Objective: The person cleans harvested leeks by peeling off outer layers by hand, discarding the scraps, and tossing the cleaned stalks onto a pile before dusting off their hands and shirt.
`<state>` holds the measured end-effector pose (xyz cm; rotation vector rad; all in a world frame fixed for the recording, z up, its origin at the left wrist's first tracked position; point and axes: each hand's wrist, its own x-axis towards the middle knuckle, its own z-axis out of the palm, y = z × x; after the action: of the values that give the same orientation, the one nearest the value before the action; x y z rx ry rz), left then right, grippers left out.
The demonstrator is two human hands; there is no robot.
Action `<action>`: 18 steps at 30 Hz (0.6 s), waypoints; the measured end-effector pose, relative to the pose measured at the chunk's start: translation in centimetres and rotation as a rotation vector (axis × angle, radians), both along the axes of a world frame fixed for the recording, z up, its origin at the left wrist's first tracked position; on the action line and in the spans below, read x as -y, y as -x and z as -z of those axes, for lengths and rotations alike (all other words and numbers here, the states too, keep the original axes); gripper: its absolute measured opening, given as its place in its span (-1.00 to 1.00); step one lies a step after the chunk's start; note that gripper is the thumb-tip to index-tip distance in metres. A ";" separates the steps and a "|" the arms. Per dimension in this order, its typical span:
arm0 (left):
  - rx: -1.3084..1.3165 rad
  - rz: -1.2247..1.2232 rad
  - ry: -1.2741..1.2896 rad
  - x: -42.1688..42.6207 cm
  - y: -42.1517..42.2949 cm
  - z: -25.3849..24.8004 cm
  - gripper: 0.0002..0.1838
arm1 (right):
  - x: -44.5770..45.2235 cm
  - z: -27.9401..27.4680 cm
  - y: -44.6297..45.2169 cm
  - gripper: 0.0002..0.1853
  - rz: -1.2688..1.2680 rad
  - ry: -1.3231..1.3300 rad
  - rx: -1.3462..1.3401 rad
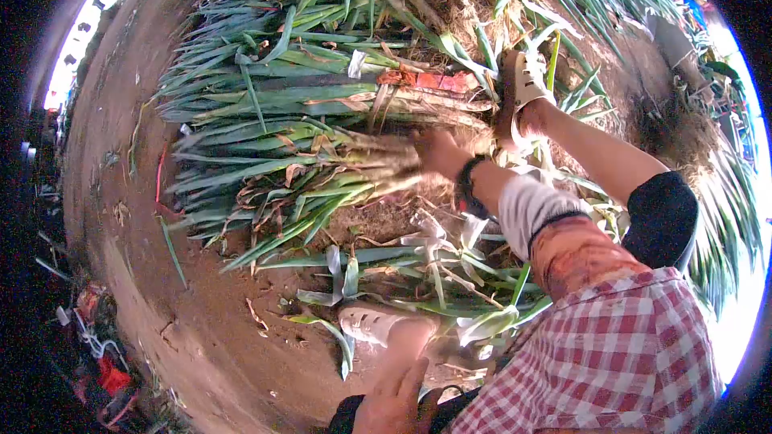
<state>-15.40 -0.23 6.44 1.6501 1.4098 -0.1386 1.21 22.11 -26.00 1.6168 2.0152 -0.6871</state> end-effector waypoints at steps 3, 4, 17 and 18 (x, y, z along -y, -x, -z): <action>0.025 0.025 -0.098 0.8 -0.4 0.3 -0.52 | 8.0 6.3 -1.3 -0.51 -0.118 -0.287 -0.460; 0.020 0.048 -0.090 0.9 -0.6 0.4 -0.52 | 11.4 5.4 -0.5 -0.49 -0.204 -0.184 -0.391; -0.184 -0.084 -0.043 1.7 -1.2 4.1 -0.64 | 15.1 -11.0 -2.7 -0.60 0.250 0.008 -0.836; -0.247 -0.135 -0.049 1.3 -1.3 4.0 -0.65 | 15.1 -14.1 -2.9 -0.66 0.278 0.097 -1.010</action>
<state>-14.06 -1.55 2.45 1.6126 1.7183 -0.2382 4.13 6.98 -11.91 1.6638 2.3013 -1.9786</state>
